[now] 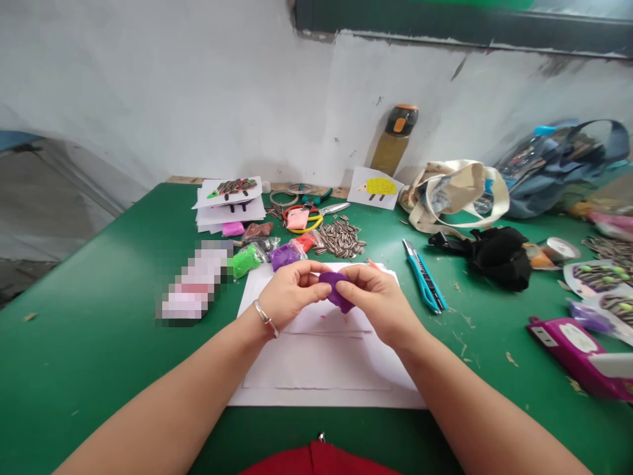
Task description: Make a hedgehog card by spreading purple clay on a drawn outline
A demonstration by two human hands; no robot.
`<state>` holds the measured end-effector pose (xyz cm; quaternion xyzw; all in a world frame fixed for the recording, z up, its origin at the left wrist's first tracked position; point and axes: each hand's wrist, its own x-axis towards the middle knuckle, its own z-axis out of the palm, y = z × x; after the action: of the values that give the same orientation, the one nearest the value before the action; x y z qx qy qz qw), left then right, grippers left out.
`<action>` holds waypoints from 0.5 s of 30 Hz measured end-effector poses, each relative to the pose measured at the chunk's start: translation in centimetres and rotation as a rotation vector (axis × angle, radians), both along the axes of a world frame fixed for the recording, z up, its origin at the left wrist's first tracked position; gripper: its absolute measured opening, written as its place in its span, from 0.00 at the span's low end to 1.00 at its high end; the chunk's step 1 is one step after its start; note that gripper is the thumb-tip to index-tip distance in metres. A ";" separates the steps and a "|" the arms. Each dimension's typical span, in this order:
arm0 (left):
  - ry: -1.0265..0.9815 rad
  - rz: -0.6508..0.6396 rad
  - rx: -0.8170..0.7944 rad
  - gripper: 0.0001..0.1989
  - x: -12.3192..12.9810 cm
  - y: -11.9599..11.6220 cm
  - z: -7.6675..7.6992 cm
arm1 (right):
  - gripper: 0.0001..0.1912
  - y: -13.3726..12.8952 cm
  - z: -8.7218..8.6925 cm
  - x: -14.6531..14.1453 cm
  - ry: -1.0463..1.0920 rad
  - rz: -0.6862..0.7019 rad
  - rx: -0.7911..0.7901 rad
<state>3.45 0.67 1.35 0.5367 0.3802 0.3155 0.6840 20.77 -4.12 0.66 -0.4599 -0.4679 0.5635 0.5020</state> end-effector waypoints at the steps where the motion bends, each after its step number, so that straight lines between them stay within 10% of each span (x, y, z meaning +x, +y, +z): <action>1: 0.007 -0.004 -0.005 0.22 0.0 0.0 0.1 | 0.05 0.0 0.0 0.0 -0.001 -0.005 0.008; 15: 0.054 -0.029 -0.009 0.25 0.2 -0.2 0.3 | 0.04 0.1 0.0 -0.1 0.003 -0.041 0.011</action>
<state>3.62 0.43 1.62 0.5477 0.3920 0.2891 0.6803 20.68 -4.07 0.66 -0.4659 -0.4609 0.5511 0.5165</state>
